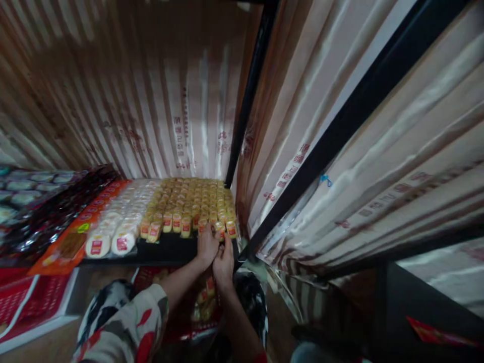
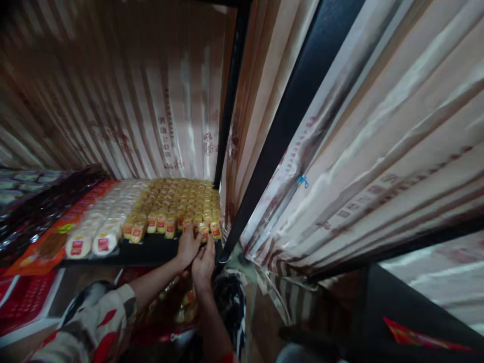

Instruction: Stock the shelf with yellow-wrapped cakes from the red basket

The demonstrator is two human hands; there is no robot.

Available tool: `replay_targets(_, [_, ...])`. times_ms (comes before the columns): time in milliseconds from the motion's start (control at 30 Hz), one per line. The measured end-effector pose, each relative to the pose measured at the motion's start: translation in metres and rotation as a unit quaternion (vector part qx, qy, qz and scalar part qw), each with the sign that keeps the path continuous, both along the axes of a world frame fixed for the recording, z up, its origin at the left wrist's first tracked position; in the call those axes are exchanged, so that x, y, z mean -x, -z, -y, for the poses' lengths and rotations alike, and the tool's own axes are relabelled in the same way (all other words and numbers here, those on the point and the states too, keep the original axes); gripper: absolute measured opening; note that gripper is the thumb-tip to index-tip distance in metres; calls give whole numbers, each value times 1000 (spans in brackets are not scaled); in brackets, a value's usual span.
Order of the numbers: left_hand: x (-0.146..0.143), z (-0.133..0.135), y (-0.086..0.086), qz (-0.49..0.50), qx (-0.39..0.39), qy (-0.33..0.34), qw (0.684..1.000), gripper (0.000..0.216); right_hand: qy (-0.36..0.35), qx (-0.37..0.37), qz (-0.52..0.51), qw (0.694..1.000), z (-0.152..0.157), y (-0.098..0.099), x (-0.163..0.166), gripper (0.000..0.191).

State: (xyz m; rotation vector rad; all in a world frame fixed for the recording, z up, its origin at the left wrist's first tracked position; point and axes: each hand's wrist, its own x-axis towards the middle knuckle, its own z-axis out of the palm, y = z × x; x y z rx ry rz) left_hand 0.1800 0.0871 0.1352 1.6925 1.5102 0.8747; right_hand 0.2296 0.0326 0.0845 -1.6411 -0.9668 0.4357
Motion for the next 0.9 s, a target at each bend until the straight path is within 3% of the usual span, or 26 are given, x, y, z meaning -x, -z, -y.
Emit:
replay_targets(333, [-11, -3, 0, -35, -27, 4, 999, 12, 12, -17, -25, 999, -4, 4, -6, 53])
replay_targets(500, [-14, -4, 5, -11, -21, 10, 1000, 12, 20, -27, 33, 999, -4, 9, -9, 53])
replay_targets(700, [-17, -4, 6, 18, -5, -3, 1000, 30, -6, -38, 126, 991, -1, 18, -10, 50])
replay_targets(900, [-16, -3, 4, 8, -28, 28, 999, 33, -11, -12, 183, 983, 1, 20, -10, 53])
